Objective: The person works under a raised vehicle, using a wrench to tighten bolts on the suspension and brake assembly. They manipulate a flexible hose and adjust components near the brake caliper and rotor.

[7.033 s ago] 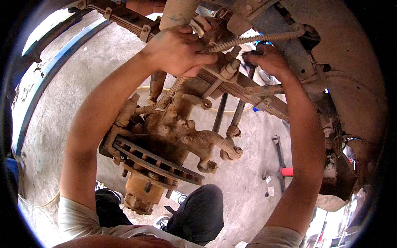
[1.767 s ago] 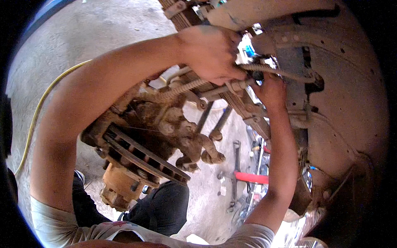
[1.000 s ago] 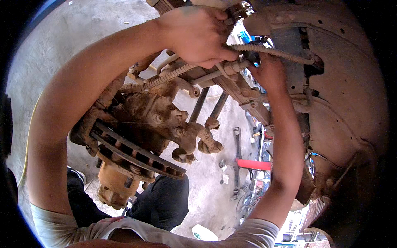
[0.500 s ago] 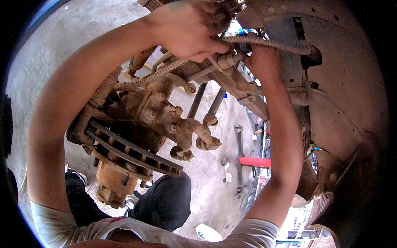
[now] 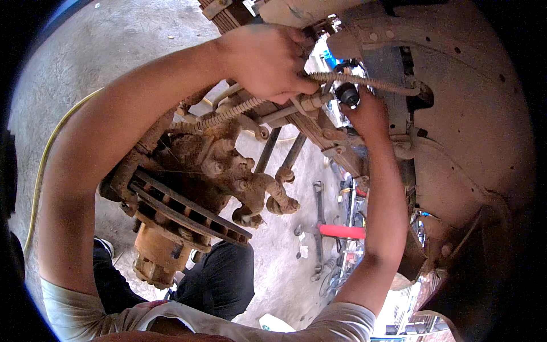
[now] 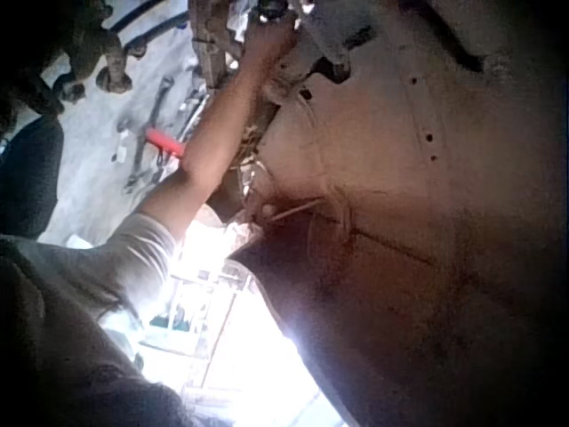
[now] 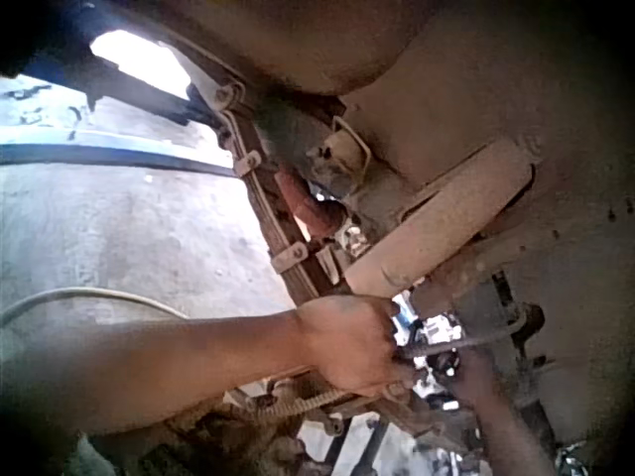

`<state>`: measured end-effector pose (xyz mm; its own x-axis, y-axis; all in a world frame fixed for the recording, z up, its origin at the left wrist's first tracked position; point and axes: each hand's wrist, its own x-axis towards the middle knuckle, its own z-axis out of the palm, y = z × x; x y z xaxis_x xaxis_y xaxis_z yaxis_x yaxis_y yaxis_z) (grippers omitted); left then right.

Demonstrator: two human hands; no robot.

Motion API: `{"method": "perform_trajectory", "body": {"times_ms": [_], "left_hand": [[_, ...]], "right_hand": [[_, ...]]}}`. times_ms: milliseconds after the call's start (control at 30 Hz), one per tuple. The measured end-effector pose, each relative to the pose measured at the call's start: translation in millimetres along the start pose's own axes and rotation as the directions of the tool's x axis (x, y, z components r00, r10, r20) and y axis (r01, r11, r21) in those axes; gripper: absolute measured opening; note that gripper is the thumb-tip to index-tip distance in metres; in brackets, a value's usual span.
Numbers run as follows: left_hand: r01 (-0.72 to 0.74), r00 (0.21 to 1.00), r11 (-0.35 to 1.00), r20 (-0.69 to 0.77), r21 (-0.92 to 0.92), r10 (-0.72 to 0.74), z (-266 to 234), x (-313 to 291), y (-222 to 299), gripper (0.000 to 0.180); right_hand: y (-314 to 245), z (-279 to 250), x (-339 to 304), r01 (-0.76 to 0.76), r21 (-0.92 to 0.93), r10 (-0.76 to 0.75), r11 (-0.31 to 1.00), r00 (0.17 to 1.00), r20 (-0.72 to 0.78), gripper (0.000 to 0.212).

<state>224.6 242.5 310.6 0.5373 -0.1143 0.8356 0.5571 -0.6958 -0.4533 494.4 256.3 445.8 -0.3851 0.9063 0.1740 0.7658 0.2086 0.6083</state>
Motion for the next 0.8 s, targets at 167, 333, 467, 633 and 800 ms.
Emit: {"method": "perform_trajectory", "body": {"times_ms": [167,333,467,633,800], "left_hand": [[0.024,0.999,1.000,0.026,0.003,-0.024,-4,-1,1,0.023],[0.014,1.000,0.998,-0.019,-0.057,-0.016,-5,-3,1,0.028],[0.059,0.995,0.998,0.078,-0.038,-0.056,-9,-2,4,0.028],[0.120,0.991,0.992,0.072,-0.050,-0.116,-3,-2,6,0.024],[0.140,0.966,0.990,0.217,0.018,-0.141,-21,0,7,0.024]], "right_hand": [[-8,-2,10,0.081,0.252,-0.064,0.964,0.995,-0.074,0.052],[-37,-15,16,-0.178,0.518,0.136,0.837,0.984,0.117,0.038],[-49,-10,16,0.153,0.382,-0.076,0.911,0.975,-0.208,0.039],[-57,-20,24,0.140,0.131,-0.099,0.981,0.955,-0.279,0.043],[-52,-21,32,0.216,0.132,-0.175,0.967,0.947,-0.269,0.048]]}}
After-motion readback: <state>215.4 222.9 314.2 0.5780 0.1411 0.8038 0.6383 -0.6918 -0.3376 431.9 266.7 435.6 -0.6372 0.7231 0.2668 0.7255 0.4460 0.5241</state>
